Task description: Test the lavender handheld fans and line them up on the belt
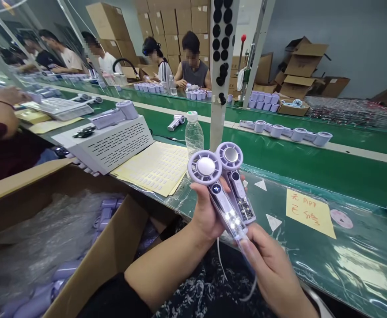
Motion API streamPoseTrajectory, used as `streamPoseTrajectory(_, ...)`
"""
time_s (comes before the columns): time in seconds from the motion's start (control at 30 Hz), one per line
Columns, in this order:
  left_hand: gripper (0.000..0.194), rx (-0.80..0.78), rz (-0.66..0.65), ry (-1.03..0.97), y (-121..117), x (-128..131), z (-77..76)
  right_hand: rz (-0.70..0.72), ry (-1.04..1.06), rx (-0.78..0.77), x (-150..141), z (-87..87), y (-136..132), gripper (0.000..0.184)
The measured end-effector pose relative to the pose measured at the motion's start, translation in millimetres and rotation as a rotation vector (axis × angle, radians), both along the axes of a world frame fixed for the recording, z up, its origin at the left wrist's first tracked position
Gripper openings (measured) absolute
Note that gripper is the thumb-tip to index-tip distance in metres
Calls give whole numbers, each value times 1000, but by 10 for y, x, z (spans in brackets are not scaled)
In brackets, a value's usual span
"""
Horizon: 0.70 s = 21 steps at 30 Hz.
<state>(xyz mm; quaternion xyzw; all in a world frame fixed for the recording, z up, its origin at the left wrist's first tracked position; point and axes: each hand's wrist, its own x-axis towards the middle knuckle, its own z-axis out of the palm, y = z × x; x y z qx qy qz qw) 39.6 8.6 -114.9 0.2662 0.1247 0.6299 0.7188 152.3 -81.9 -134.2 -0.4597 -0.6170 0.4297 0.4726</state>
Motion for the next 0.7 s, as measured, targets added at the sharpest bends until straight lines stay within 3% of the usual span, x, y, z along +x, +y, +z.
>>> streamPoseTrajectory(0.2, 64, -154, -92, -160, -11, -64, 102, -34, 30, 173, -12, -18, 31, 29)
streamPoseTrajectory(0.37, 65, -21, -137, -102, 18, -110, 34, -178, 104, -74, -62, -114, 6, 40)
streamPoseTrajectory(0.53, 73, 86, -15, 83, 0, -74, -94, -247, 252, -212, -145, -165, -11, 48)
streamPoseTrajectory(0.7, 75, 94, -8, 101, 40, -80, -143, -130, 141, -204, -53, -83, 61, 42)
